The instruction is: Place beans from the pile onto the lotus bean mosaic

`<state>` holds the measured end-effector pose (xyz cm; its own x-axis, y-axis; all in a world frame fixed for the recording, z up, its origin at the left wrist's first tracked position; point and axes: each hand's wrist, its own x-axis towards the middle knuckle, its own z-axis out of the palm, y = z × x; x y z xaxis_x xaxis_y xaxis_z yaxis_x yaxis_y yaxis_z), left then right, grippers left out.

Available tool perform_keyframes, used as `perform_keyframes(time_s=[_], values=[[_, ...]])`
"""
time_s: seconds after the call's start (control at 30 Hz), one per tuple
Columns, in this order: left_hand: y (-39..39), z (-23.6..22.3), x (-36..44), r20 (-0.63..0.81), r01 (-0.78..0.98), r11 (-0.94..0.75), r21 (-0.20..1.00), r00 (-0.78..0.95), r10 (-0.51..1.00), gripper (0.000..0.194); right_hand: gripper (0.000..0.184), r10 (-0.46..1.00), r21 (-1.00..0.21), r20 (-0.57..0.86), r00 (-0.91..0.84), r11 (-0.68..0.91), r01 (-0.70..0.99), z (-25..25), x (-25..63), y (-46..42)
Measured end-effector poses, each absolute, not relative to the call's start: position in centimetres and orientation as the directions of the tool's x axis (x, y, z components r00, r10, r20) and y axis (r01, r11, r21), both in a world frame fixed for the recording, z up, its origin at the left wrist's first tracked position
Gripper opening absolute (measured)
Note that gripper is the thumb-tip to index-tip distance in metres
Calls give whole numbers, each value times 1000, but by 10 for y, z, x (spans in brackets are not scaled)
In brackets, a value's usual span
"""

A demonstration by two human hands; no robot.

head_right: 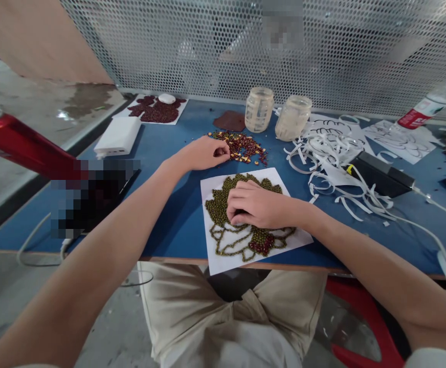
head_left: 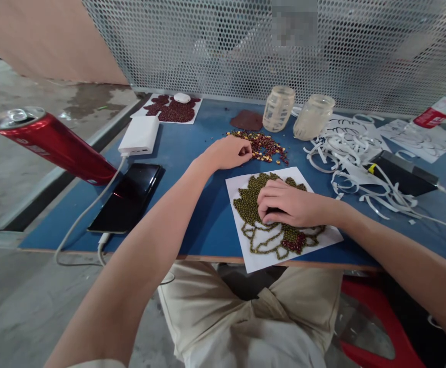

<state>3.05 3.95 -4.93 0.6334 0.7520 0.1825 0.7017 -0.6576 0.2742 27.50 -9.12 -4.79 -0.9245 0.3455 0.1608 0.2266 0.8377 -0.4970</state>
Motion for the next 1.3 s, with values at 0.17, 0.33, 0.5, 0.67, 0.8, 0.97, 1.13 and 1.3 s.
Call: perform_keyframes(time_s=[0.17, 0.33, 0.5, 0.67, 0.8, 0.97, 1.13, 1.3], values=[[40, -49, 31, 175, 707, -656, 263, 634, 753, 26, 26, 392, -561, 145, -908, 789, 251, -47, 274, -92], [40, -50, 30, 173, 713, -654, 253, 632, 756, 26, 24, 487, -657, 157, -859, 701, 277, -44, 277, -91], [41, -50, 30, 177, 708, -661, 251, 638, 750, 26, 24, 496, -659, 124, -859, 689, 303, -45, 276, -90], [41, -51, 29, 186, 702, -669, 245, 643, 743, 28, 26, 498, -627, 92, -862, 702, 339, -45, 272, -93], [40, -50, 30, 174, 709, -661, 245, 639, 750, 27, 25, 508, -589, 96, -856, 722, 363, -44, 271, -96], [39, -49, 30, 162, 712, -657, 248, 638, 753, 28, 25, 514, -581, 95, -852, 724, 372, -46, 269, -98], [40, -50, 30, 165, 712, -658, 247, 638, 752, 30, 25, 605, -651, 226, -763, 677, 344, -42, 276, -88], [40, -49, 31, 183, 695, -676, 245, 651, 736, 27, 19, 822, -560, 400, -405, 569, 602, -38, 306, -57]])
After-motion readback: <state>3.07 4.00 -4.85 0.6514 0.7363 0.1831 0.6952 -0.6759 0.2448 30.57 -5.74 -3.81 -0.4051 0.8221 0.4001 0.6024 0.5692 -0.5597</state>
